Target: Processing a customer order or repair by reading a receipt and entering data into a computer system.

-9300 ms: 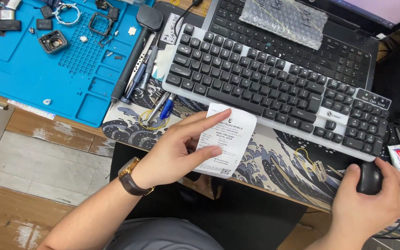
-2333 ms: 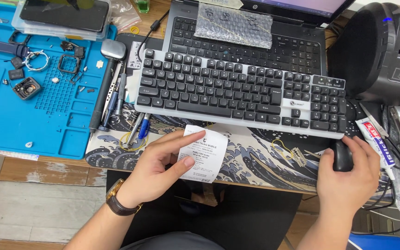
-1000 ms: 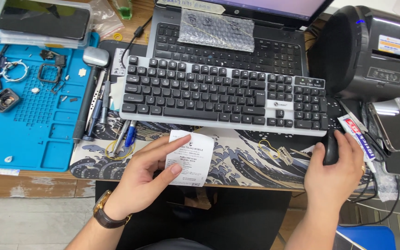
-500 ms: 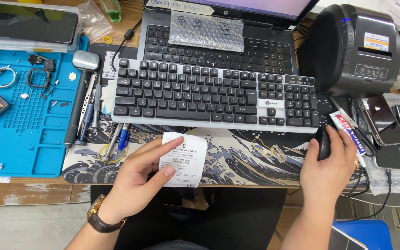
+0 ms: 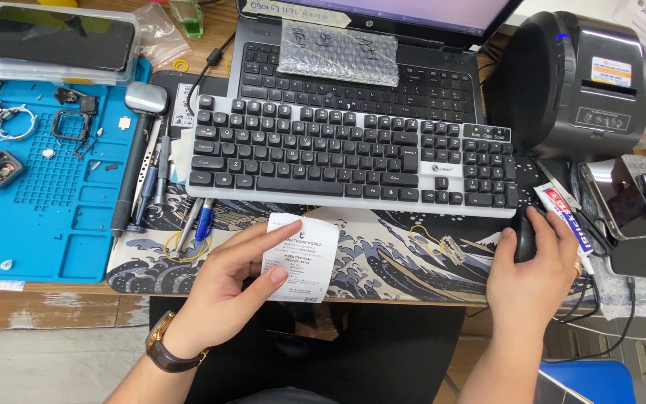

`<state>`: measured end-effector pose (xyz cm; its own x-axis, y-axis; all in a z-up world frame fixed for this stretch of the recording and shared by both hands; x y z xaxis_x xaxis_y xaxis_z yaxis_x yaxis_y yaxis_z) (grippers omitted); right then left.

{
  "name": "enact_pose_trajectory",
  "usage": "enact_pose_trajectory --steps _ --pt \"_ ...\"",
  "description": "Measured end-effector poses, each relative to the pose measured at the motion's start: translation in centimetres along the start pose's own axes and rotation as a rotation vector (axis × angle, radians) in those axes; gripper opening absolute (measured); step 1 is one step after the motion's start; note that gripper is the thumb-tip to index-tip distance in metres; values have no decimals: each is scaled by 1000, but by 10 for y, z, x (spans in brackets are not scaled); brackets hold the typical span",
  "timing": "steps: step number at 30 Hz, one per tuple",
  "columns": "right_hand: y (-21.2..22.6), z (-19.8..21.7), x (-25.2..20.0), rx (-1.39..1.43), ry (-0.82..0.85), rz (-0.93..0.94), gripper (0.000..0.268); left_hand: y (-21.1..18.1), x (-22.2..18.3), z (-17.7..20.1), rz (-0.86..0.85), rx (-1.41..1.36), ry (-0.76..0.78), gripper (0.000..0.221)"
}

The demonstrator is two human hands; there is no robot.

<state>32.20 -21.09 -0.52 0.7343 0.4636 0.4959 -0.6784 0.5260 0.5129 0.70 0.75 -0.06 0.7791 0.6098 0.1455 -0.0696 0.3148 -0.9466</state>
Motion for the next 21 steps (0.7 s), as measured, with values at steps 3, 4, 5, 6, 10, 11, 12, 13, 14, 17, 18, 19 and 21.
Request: enact_pose_trajectory --steps 3,4,5,6,10,11,12,13,14,17,18,19,21 --pt "0 1 0 -11 -8 58 40 -2 1 -1 -8 -2 -5 46" --pt "2 2 0 2 -11 56 40 -2 2 -1 -3 -7 -5 46" --pt "5 1 0 19 -5 58 39 -3 1 0 8 -11 -12 46" --pt "0 1 -2 26 10 63 39 -4 2 -1 21 -9 -23 46" --pt "-16 -3 -6 -13 -11 188 37 -4 2 -1 39 -23 -29 45" --pt "-19 -3 -6 -15 -28 236 36 -3 2 -1 28 -34 -26 45" --pt "-22 -4 -5 -7 -11 242 36 -4 3 0 43 -33 -39 45" --pt "-26 -4 -6 -1 -13 296 37 -5 2 0 26 -28 -36 44" --pt "-29 -4 -7 7 -14 350 37 -5 2 0 10 -23 -33 43" --pt "-24 -3 -8 -6 8 407 37 -7 3 3 -69 88 -54 38" --pt "-22 -4 -11 -4 35 407 37 -6 0 3 -43 83 -59 38" --pt "-21 -5 -13 -16 20 340 36 -4 0 3 -62 91 -50 38" --pt "-21 -6 -14 -29 15 275 35 -2 0 4 -70 95 -45 38"
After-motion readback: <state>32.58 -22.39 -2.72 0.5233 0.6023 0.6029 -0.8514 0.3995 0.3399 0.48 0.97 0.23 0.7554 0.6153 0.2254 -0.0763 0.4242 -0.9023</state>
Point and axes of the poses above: each hand's wrist, its own x-axis towards the middle knuckle, its own z-axis out of the back of the hand, y = z × x, the point moved 1 cm from there along x, towards the middle knuckle, and after that the axes turned 12 degrees about x, right-handed, at the moved point
